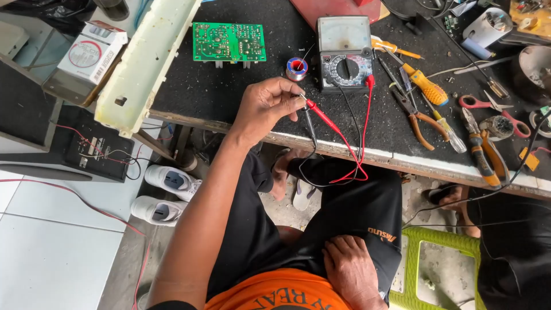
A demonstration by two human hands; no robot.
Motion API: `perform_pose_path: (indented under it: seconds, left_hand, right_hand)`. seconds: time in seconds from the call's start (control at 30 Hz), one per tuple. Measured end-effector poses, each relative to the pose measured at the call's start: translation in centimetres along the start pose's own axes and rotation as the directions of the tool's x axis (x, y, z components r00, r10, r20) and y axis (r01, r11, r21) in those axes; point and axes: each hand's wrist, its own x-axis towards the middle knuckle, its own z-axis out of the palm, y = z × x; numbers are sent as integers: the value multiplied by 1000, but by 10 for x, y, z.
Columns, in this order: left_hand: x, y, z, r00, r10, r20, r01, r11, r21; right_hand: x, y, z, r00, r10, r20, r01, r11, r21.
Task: Testing electronic components with a multimeter and sorting them on a repair bench.
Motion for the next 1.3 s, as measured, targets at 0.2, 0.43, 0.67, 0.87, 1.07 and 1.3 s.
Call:
perform_pose_path:
  seconds: [0.2, 0.43, 0.67, 0.87, 1.07, 1.3]
  left_hand:
    - [2, -5, 0, 1000, -25, -3, 25, 1000, -13]
    - [-1, -7, -1, 1000, 1, 9, -1, 1000, -16]
    - [-2, -2, 1, 999, -34, 16, 34, 999, -2]
    - [3, -2, 0, 1000, -20, -2, 20, 1000, -25]
    - [2, -7, -2, 1000, 6, 14, -5, 997, -75]
    - [3, -8, -2, 1000, -21, -1, 21, 996, -90]
  right_hand:
    - [1, 5, 8, 999, 49, -6, -49, 998, 43]
    - [8, 25, 51, 1000, 8, 11, -8, 999, 47]
    - [42, 21, 61, 980, -114, 165, 61, 954, 294]
    - [46, 20, 67, 946, -91, 312, -22, 940, 341]
    - [39, 21, 61, 946, -51, 319, -71, 931, 359]
    - [40, 24, 65, 948, -11, 317, -108, 928, 356]
